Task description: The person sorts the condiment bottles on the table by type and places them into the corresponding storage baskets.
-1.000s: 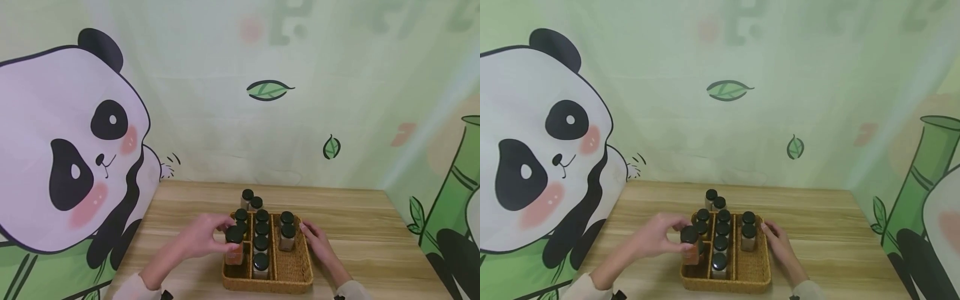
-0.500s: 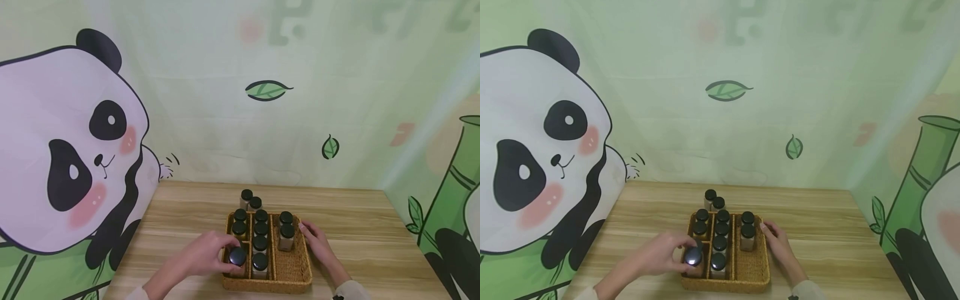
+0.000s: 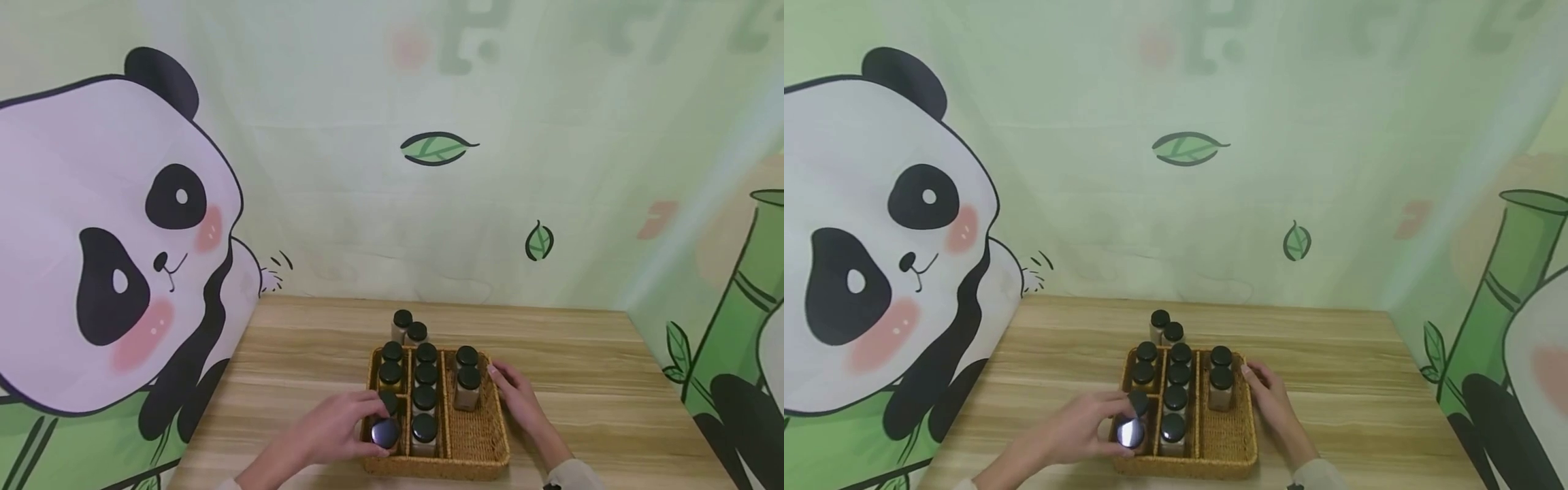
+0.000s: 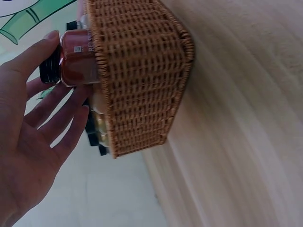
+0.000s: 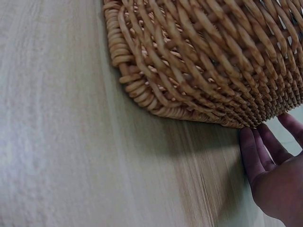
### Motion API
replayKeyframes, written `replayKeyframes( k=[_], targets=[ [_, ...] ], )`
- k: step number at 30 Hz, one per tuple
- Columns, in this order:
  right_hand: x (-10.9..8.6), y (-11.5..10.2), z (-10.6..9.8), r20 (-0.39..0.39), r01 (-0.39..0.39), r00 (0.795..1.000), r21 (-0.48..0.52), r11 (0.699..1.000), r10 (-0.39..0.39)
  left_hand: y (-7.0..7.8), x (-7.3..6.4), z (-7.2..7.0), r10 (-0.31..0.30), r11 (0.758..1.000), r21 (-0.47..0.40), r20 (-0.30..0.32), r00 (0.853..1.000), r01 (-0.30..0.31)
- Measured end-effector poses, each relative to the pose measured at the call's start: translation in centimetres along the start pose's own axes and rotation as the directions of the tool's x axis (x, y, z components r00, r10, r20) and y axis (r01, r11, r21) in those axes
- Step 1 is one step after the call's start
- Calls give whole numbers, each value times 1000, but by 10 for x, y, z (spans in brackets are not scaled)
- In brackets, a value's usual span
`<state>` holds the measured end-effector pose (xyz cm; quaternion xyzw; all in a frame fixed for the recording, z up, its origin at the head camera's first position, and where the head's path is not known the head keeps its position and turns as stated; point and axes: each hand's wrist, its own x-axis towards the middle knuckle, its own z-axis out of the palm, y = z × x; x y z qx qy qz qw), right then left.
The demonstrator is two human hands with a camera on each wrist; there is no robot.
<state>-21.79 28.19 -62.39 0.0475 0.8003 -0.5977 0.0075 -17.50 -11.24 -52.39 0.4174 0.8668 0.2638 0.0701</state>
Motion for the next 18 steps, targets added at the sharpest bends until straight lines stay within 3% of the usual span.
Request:
replayKeyframes(
  k=[10, 18],
  targets=[
    [-2, -1, 3, -19, -12, 1000, 9, 1000, 12, -9, -7, 17, -97, 995, -28, -38, 995, 96],
    [0, -1, 2, -17, -9, 1000, 10, 1000, 10, -7, -7, 19, -78, 996, 41, -62, 995, 80]
  ],
)
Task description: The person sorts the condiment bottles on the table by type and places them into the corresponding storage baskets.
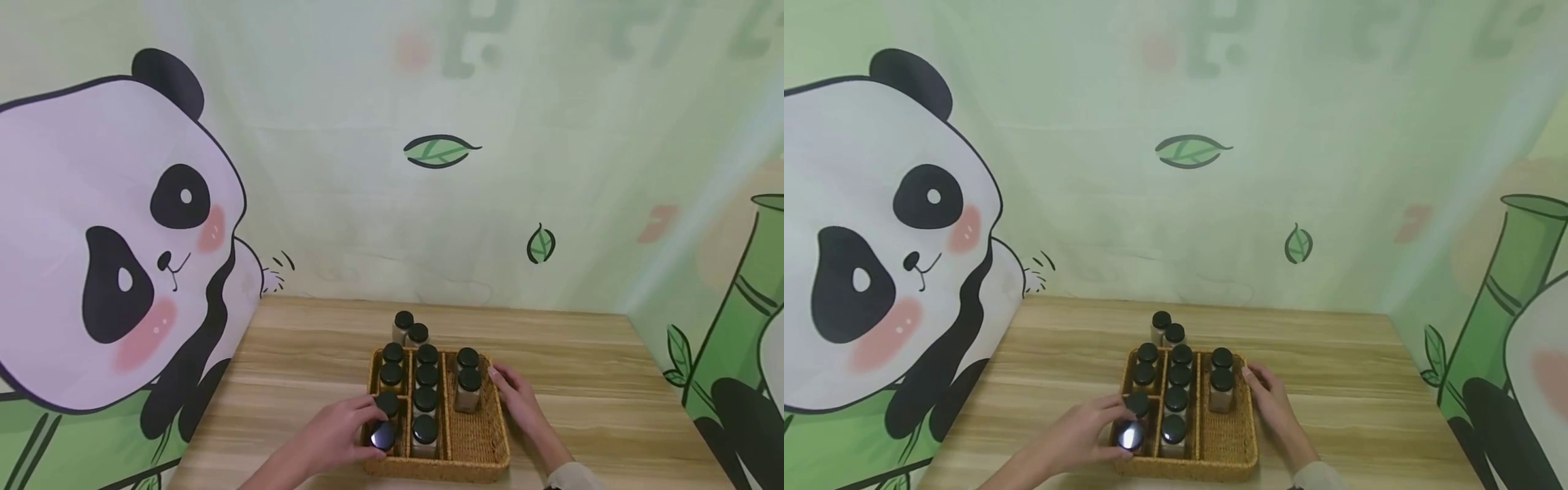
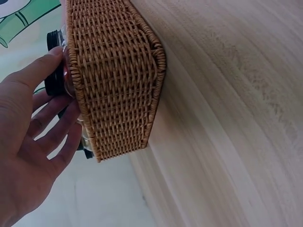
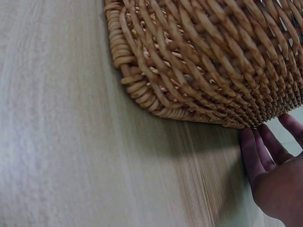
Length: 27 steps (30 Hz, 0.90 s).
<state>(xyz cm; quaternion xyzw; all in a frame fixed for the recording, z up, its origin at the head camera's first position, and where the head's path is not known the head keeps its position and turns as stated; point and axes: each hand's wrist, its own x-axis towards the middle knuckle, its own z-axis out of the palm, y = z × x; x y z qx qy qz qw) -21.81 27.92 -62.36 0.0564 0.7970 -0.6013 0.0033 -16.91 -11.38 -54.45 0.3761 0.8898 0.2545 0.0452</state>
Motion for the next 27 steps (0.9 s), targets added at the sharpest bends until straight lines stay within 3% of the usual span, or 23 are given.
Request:
replayKeyframes(
  k=[5, 15, 22, 27],
  targets=[
    [0, 1, 2, -6, 6, 1000, -5, 1000, -7, 1, 1, -1, 10, 1000, 25, -2, 1000, -10],
    [2, 1, -1, -1, 4, 1000, 6, 1000, -4, -2, 10, -18, -48, 996, -73, 5, 999, 48],
    [3, 3, -2, -9, -4, 1000, -8, 1000, 3, -3, 36, -39, -96, 977, -198, -65, 993, 81],
    [2, 4, 0, -13, -4, 1000, -8, 1000, 4, -10, 62, -50, -108, 979, -187, -130, 986, 83]
  ],
)
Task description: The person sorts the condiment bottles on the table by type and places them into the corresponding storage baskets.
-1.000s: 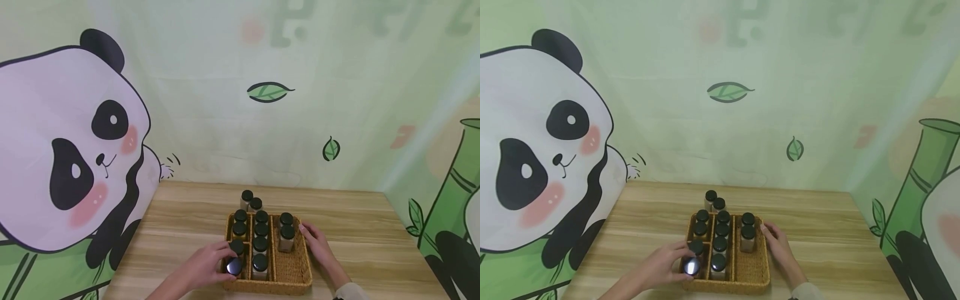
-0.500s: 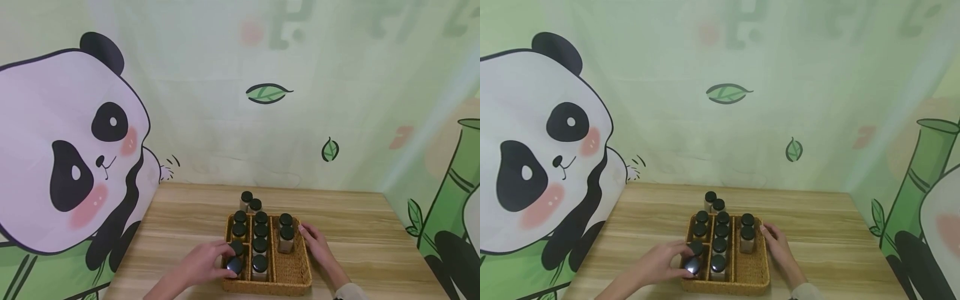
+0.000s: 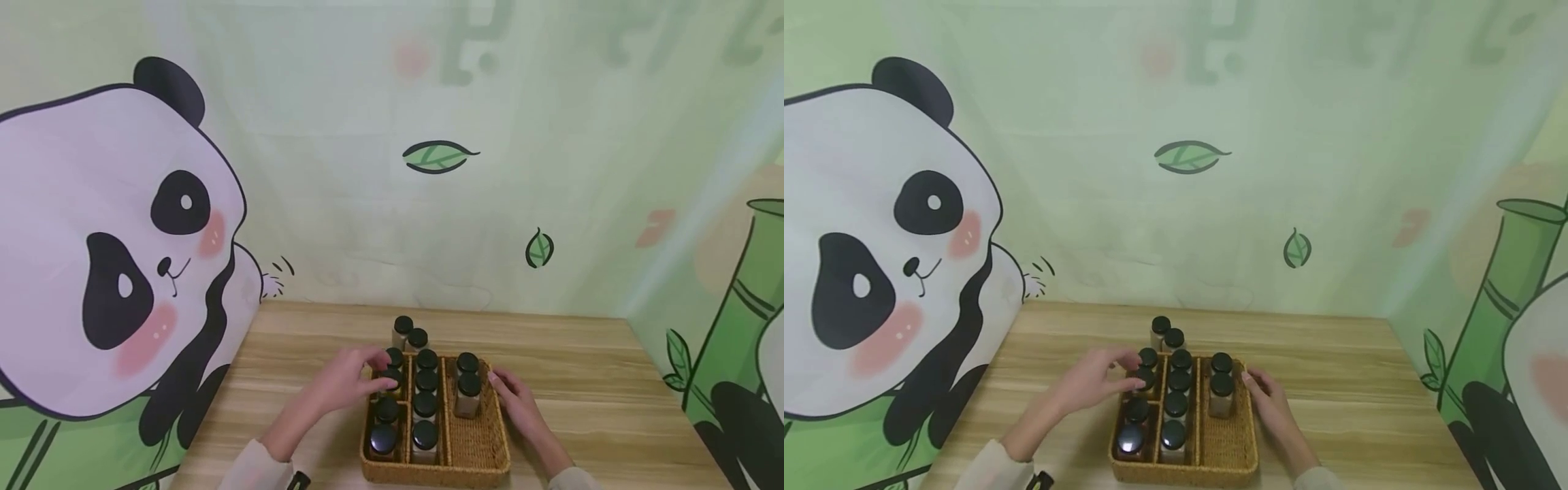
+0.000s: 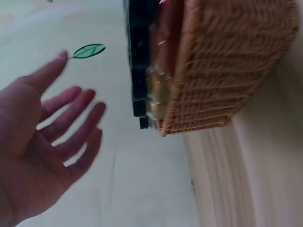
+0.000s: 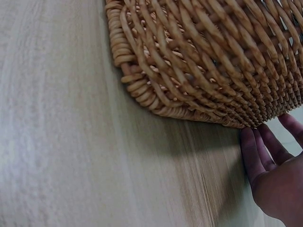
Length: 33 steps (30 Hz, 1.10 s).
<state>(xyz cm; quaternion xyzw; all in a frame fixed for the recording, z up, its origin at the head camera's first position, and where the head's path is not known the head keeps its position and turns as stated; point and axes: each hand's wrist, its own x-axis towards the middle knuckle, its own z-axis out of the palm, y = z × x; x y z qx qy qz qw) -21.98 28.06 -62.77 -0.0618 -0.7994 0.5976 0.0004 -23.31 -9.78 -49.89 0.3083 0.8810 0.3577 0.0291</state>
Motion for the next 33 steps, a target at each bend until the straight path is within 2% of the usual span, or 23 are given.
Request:
replayKeyframes(
  k=[4, 10, 15, 19, 27, 33],
  targets=[
    [-2, -1, -1, -3, 8, 1000, -11, 1000, -8, -6, 24, -3, -25, 998, 62, -63, 998, 29],
    [-2, 0, -4, -11, 12, 1000, -10, 1000, -12, -23, 62, 2, -84, 995, 46, -99, 992, 89],
    [0, 1, -3, -23, 11, 1000, 11, 1000, -11, -41, 84, 11, -86, 995, 38, -112, 990, 90],
    [1, 1, -1, -22, 14, 1000, 18, 1000, -14, -54, 95, 19, -64, 997, 39, -95, 993, 68],
    [-1, -3, 0, -44, 21, 999, 4, 1000, -21, -66, 107, 32, -45, 994, 96, 0, 999, 44],
    [-2, -2, 0, -40, 16, 999, 6, 1000, -16, -68, 112, 37, -60, 997, 55, -10, 998, 61]
  ],
)
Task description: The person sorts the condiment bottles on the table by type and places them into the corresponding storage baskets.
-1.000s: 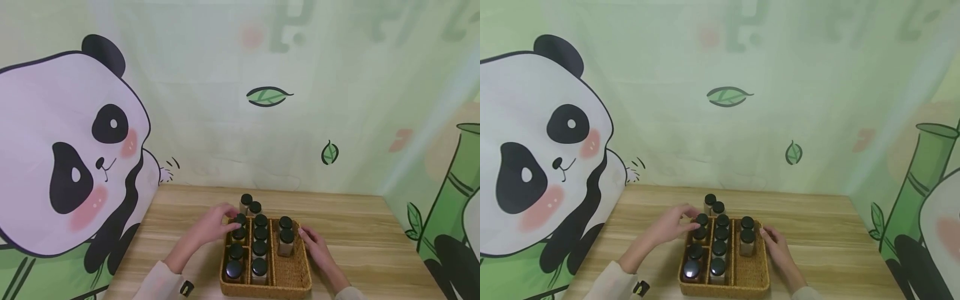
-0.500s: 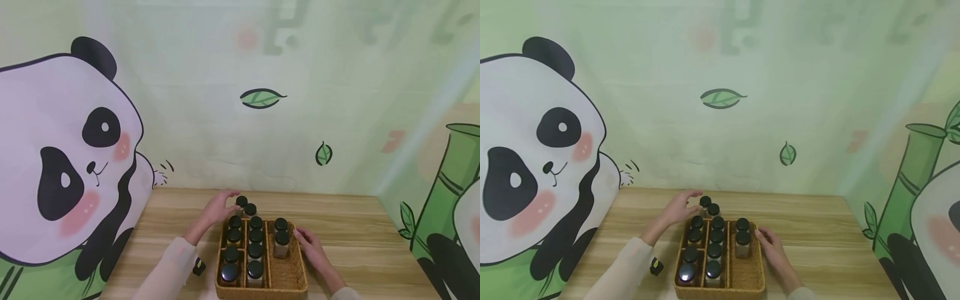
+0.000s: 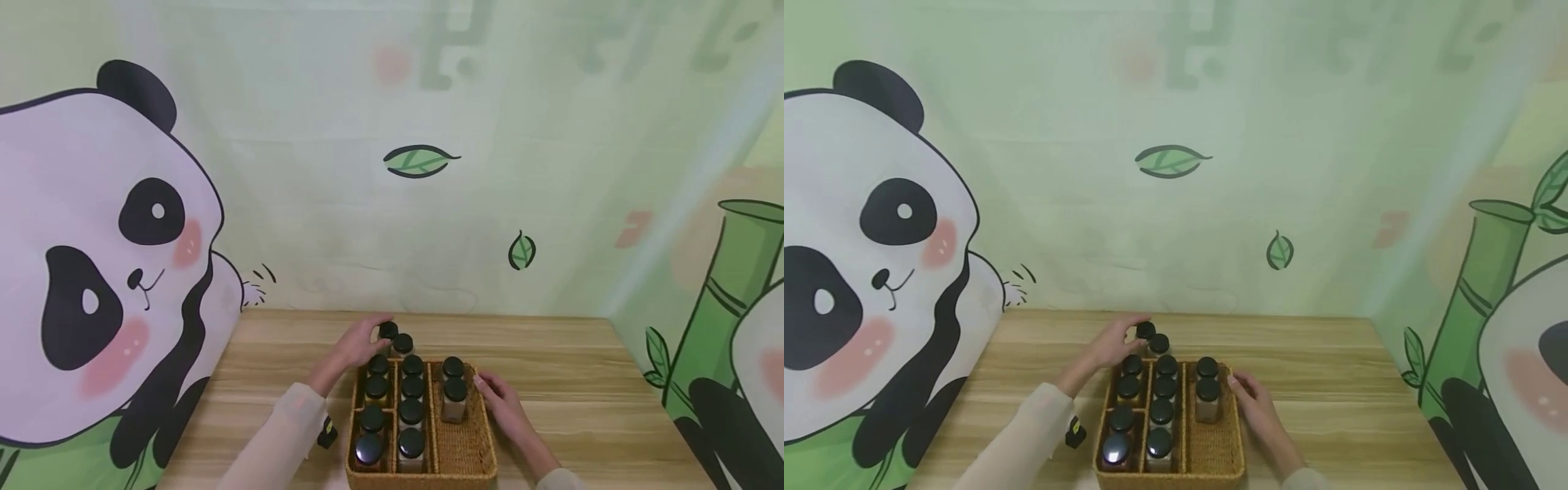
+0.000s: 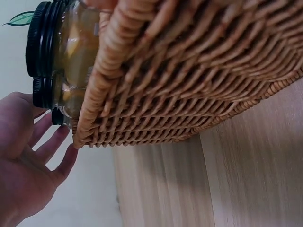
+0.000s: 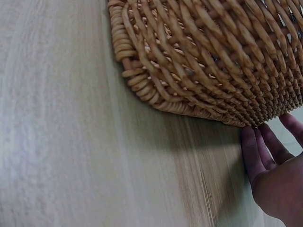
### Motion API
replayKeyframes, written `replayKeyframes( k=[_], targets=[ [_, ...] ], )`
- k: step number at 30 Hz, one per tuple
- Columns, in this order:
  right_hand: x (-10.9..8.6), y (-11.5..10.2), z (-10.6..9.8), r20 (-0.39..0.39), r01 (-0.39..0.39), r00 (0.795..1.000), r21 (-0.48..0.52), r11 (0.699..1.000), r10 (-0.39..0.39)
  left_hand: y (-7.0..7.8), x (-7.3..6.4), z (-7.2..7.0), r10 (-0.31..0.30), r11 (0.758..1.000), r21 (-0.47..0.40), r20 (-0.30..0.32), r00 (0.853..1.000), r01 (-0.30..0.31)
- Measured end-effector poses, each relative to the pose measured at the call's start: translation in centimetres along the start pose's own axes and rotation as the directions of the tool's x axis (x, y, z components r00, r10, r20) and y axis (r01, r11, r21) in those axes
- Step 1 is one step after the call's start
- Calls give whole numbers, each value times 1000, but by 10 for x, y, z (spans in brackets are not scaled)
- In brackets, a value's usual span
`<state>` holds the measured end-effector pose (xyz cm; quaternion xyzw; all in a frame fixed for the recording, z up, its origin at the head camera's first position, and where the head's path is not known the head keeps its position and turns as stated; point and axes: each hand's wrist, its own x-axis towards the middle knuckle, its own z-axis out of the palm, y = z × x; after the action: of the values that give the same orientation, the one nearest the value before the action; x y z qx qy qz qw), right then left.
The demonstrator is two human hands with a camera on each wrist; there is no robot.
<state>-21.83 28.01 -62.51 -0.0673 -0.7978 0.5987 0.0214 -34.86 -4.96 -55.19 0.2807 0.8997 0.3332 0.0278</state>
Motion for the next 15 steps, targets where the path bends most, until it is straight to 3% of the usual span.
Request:
replayKeyframes(
  k=[9, 15],
  targets=[
    [-1, 1, 2, 22, 6, 1000, 5, 1000, -7, -5, -8, 0, -79, 997, -11, -108, 991, 78],
    [0, 1, 0, 26, -17, 1000, 4, 1000, 17, -7, -13, -2, -119, 992, -54, -113, 986, 114]
  ],
)
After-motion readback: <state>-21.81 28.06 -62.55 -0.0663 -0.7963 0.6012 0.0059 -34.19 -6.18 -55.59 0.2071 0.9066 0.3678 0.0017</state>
